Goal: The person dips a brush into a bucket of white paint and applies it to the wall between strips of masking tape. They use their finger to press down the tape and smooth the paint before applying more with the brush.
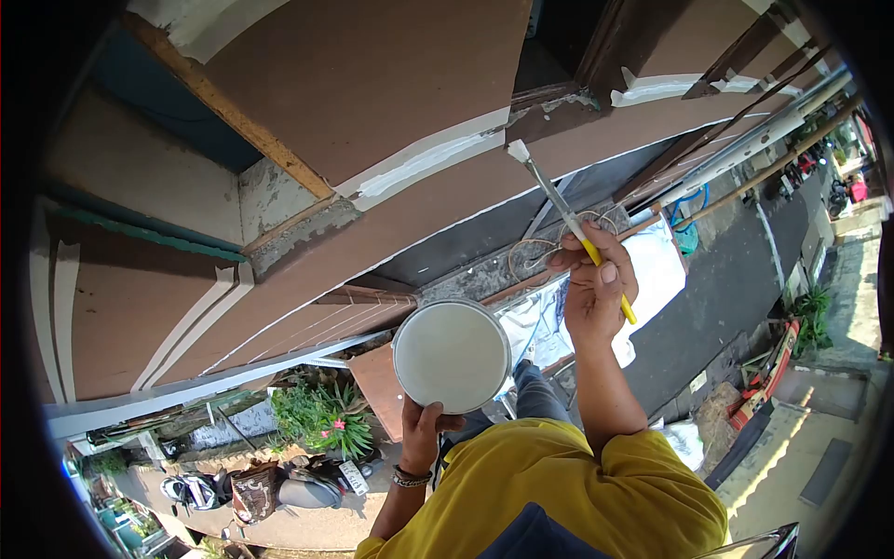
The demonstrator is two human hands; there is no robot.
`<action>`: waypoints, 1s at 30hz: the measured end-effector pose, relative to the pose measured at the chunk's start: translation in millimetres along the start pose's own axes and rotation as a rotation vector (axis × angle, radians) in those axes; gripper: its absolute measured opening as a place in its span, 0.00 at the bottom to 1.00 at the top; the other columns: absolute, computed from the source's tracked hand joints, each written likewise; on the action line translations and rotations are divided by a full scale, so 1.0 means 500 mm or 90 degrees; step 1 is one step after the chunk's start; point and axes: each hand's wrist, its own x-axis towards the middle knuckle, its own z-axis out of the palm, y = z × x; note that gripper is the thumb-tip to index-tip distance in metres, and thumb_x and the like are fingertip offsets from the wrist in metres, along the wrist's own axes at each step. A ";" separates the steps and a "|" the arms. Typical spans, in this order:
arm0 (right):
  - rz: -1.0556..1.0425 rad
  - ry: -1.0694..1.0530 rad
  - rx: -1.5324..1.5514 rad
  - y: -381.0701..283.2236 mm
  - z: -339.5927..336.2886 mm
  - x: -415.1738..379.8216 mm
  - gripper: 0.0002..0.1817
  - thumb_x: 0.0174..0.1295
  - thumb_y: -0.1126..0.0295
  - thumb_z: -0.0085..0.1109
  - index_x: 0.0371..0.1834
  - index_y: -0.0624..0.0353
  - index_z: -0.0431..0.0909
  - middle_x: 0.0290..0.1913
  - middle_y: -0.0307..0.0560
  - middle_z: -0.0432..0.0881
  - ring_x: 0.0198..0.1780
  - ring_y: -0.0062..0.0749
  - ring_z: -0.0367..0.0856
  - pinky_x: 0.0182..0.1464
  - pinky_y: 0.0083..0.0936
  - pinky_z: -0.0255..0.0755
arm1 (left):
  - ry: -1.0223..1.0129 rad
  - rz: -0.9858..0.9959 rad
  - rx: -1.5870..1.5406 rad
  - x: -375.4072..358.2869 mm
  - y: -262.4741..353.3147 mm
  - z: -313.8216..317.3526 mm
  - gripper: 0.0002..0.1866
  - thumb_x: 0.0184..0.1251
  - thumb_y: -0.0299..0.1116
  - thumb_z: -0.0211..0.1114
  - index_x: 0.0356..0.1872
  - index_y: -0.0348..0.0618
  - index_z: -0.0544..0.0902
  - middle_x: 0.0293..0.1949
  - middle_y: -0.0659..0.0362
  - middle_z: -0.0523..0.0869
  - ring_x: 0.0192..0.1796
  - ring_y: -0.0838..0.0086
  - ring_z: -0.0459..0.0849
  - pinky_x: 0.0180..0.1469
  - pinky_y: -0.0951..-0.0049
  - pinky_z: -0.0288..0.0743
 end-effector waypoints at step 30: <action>-0.086 0.132 -0.119 0.054 0.270 -0.084 0.30 0.77 0.58 0.51 0.75 0.64 0.64 0.60 0.56 0.68 0.42 0.29 0.79 0.47 0.27 0.76 | -0.028 -0.080 0.206 -0.006 0.088 -0.193 0.20 0.73 0.30 0.53 0.64 0.40 0.70 0.49 0.50 0.86 0.42 0.63 0.90 0.41 0.63 0.89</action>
